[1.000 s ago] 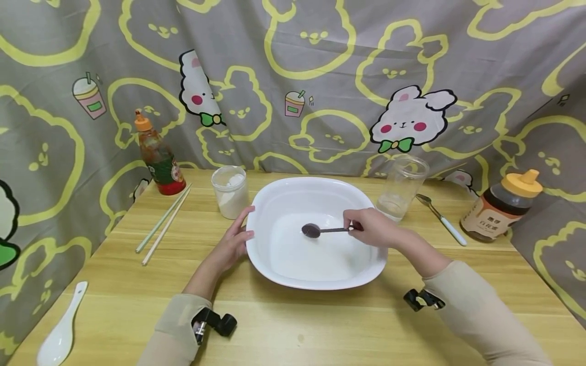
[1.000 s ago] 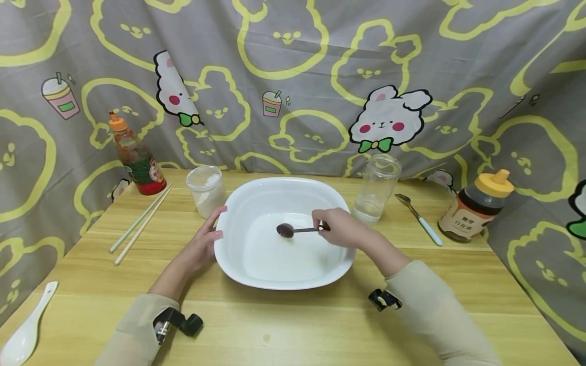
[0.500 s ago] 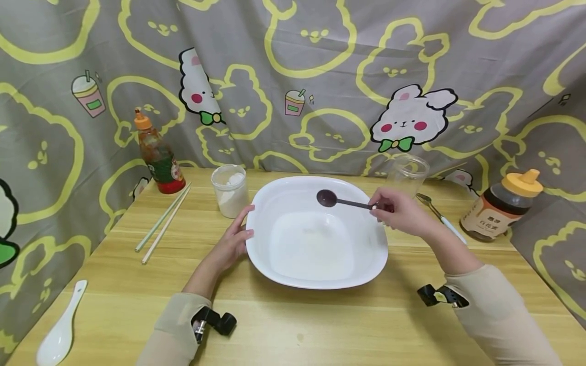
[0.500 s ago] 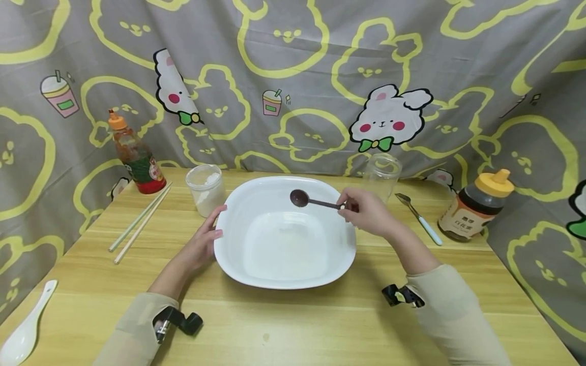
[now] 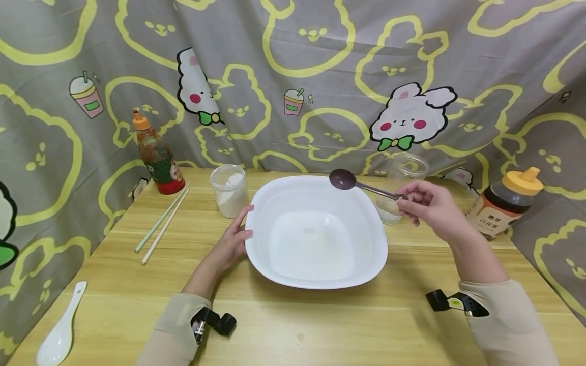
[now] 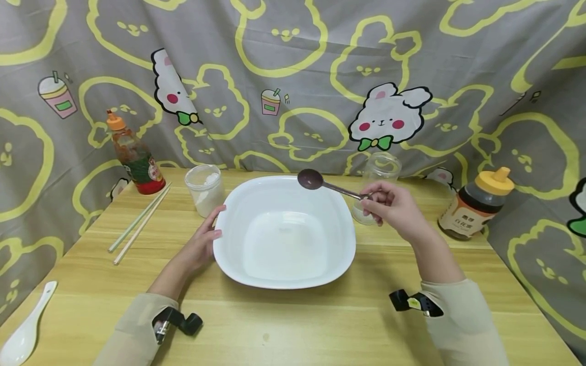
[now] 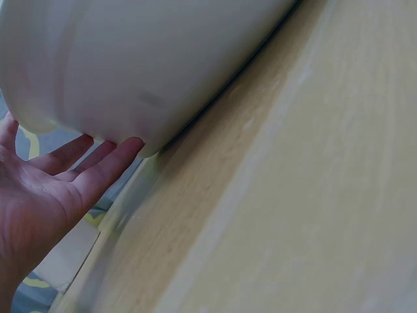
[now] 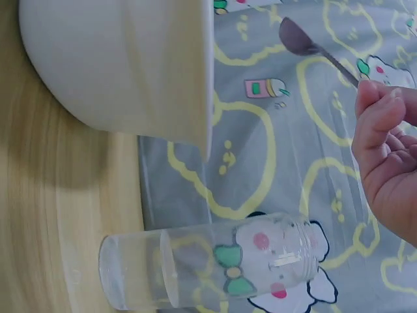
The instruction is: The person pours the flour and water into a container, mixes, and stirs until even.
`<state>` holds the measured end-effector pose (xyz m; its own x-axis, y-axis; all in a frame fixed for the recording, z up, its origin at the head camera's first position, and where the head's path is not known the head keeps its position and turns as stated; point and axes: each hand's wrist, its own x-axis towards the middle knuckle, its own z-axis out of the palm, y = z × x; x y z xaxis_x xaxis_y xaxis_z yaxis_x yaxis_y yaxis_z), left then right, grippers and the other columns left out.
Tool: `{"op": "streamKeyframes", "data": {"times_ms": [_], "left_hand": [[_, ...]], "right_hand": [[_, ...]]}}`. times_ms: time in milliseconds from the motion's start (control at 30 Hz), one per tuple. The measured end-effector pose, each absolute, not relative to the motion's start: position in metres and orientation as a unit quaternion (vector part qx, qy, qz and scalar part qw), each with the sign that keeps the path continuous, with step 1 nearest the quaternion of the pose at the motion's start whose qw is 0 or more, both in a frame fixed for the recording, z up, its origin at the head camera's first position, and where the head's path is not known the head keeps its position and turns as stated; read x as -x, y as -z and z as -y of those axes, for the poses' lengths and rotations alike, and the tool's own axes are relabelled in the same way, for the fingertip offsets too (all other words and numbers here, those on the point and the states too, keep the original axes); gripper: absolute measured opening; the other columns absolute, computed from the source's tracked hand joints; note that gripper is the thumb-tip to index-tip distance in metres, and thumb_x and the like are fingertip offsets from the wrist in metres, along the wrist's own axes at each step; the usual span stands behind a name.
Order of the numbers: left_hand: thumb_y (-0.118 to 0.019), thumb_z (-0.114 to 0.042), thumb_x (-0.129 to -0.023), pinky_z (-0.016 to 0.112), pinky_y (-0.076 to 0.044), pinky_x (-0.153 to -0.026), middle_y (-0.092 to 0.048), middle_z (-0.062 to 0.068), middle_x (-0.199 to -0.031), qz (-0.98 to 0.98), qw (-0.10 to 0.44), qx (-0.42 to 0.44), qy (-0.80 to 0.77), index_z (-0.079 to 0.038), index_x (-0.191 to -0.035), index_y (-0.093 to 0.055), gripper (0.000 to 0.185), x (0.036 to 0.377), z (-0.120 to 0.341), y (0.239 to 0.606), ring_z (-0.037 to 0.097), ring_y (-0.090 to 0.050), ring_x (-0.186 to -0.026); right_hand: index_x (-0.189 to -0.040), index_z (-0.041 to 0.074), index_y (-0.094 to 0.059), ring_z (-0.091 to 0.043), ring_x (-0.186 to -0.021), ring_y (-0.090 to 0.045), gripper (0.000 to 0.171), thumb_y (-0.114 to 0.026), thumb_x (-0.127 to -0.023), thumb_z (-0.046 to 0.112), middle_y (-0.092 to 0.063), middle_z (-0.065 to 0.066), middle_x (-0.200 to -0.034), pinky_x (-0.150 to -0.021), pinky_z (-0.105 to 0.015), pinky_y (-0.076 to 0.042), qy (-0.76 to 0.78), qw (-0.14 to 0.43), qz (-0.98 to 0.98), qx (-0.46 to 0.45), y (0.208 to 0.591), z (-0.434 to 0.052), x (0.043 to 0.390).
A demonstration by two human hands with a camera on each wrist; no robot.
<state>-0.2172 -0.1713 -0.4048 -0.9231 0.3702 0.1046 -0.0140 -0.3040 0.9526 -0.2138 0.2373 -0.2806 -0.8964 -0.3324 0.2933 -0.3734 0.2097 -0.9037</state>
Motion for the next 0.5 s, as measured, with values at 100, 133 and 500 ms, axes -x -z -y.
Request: {"op": "streamKeyframes", "data": {"times_ms": [100,133,500], "left_hand": [[-0.045,-0.010,-0.081,0.042,-0.047,-0.072,-0.022,0.029,-0.128,-0.578,0.122,-0.155,-0.792,-0.020,-0.137,-0.017,0.063,0.217,0.172,0.405,0.040,-0.039,-0.104],[-0.045,-0.010,-0.081,0.042,-0.046,-0.072,-0.021,0.029,-0.128,-0.578,0.122,-0.156,-0.792,-0.020,-0.137,-0.017,0.063,0.217,0.172,0.405,0.041,-0.038,-0.105],[-0.045,-0.011,-0.081,0.043,-0.046,-0.074,-0.019,0.029,-0.131,-0.581,0.127,-0.151,-0.790,-0.022,-0.137,-0.016,0.064,0.216,0.171,0.404,0.045,-0.033,-0.108]], "right_hand": [[-0.092,-0.002,-0.052,-0.014,-0.050,-0.044,0.010,-0.052,-0.082,-0.002,-0.056,-0.012,-0.068,-0.040,-0.022,-0.039,-0.643,0.010,0.734,-0.219,0.282,-0.246,0.209],[-0.092,-0.002,-0.052,-0.014,-0.050,-0.044,0.010,-0.052,-0.082,-0.003,-0.056,-0.012,-0.069,-0.040,-0.022,-0.038,-0.660,0.008,0.719,-0.216,0.283,-0.249,0.207],[-0.095,-0.002,-0.056,-0.009,-0.053,-0.048,0.026,-0.035,-0.085,-0.013,-0.059,-0.011,-0.071,-0.041,-0.017,-0.037,-0.781,-0.028,0.583,-0.221,0.323,-0.293,0.191]]}}
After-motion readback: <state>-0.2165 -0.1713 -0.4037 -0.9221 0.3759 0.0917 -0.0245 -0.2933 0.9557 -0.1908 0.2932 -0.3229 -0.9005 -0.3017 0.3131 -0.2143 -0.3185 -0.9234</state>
